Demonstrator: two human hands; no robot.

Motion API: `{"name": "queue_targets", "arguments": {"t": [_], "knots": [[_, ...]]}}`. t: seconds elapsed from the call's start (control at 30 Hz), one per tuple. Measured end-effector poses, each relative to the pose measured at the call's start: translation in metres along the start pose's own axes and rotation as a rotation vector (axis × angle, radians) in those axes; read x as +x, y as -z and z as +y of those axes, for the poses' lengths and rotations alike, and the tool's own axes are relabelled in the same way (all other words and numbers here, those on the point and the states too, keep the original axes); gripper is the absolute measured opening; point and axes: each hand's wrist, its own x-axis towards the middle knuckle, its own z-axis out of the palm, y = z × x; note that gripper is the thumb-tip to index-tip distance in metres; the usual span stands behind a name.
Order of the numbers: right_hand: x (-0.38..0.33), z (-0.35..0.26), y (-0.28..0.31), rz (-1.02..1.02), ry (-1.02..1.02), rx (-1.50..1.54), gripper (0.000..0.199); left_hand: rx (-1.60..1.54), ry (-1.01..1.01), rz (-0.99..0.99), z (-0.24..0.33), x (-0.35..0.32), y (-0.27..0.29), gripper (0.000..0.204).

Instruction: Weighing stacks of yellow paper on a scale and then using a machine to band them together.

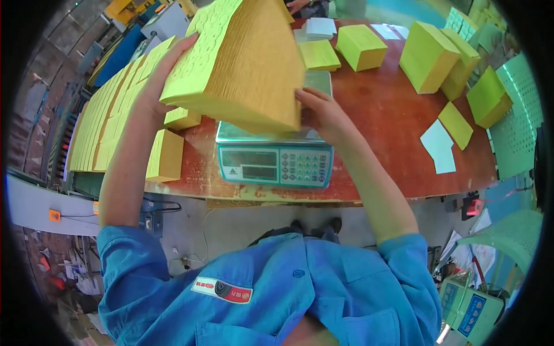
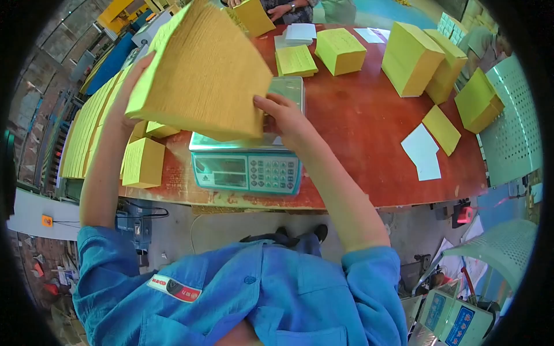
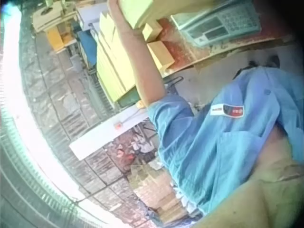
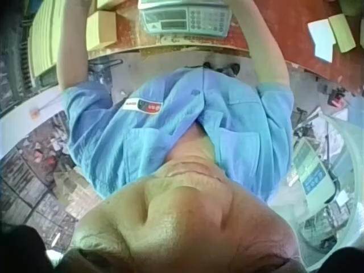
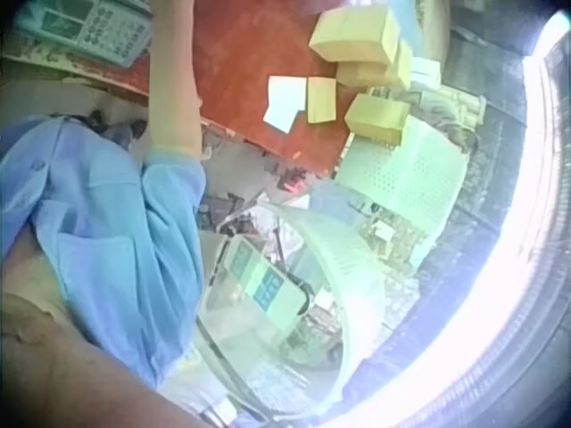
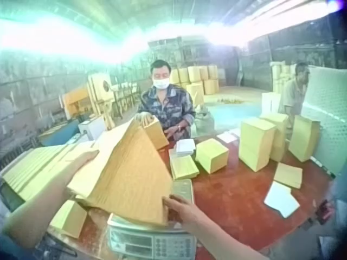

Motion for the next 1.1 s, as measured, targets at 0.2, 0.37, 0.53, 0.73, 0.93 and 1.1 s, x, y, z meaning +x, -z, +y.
{"name": "queue_targets", "arguments": {"t": [0.2,0.37,0.53,0.73,0.93,1.1], "knots": [[0.054,0.008,0.005,0.031,-0.225,-0.265,0.043,-0.041,0.039,0.087,-0.033,0.045,0.04,0.037],[-0.011,-0.021,0.042,0.305,0.314,-0.806,0.031,0.371,0.128,-0.076,-0.01,0.066,0.007,0.039],[-0.113,0.004,0.07,0.491,0.272,-0.65,0.029,0.471,-0.06,-0.116,0.008,0.05,-0.024,0.05],[-0.179,0.063,0.146,0.765,0.268,-0.555,0.023,0.366,-0.516,0.274,0.006,0.005,0.016,0.048],[-0.174,0.078,0.166,0.845,0.279,-0.563,0.019,0.246,-0.344,0.325,-0.025,-0.031,0.053,0.051],[-0.165,0.086,0.166,0.901,0.326,-0.75,0.018,0.153,-0.337,0.444,-0.025,-0.046,0.093,0.05]]}}
